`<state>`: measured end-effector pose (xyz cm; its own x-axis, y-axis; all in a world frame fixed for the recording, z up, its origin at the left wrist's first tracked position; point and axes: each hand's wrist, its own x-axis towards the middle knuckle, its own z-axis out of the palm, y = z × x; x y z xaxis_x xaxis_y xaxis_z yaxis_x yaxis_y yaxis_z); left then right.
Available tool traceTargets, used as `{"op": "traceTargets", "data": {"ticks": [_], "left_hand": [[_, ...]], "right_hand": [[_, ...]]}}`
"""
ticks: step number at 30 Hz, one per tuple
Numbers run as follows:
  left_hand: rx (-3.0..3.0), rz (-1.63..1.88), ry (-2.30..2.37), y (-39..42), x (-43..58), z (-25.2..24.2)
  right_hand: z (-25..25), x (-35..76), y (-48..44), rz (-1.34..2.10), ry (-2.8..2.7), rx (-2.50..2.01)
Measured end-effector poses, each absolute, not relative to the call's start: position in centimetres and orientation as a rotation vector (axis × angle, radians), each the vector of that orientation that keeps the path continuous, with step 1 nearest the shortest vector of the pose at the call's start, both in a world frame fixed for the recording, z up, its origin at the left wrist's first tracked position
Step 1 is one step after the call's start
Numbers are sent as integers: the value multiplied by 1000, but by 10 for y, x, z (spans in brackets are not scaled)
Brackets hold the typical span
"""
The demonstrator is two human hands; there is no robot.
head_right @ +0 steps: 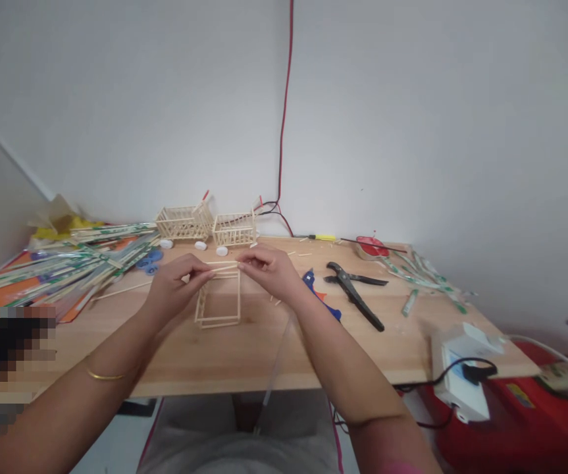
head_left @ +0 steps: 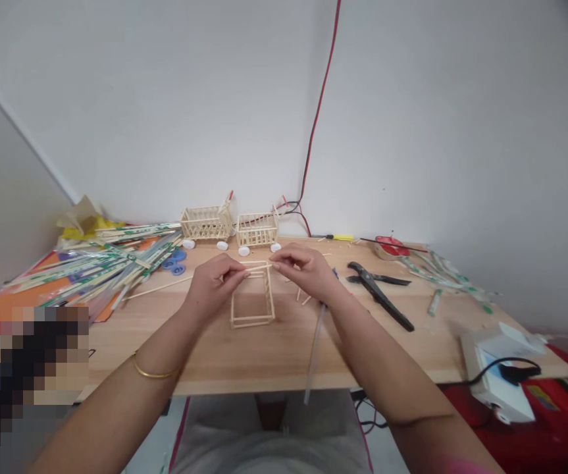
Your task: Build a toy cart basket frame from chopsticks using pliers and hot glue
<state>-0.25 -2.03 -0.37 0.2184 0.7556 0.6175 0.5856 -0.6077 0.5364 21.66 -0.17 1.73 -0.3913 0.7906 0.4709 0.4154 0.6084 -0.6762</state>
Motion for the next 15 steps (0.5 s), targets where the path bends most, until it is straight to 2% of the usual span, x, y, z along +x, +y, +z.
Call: {"op": "traceTargets", "data": {"ticks": [4,8,15], "left_hand": [[2337,1367,1257,-23,3,-6],[2323,1397,1249,-23,3,-5],[2070,1609,1292,-17,-14,-6]], "right_hand": [[23,223,-3,621,-2132,-916],[25,236,1,493,-2216,-912],[6,288,29,496,-2255,-1244]]}}
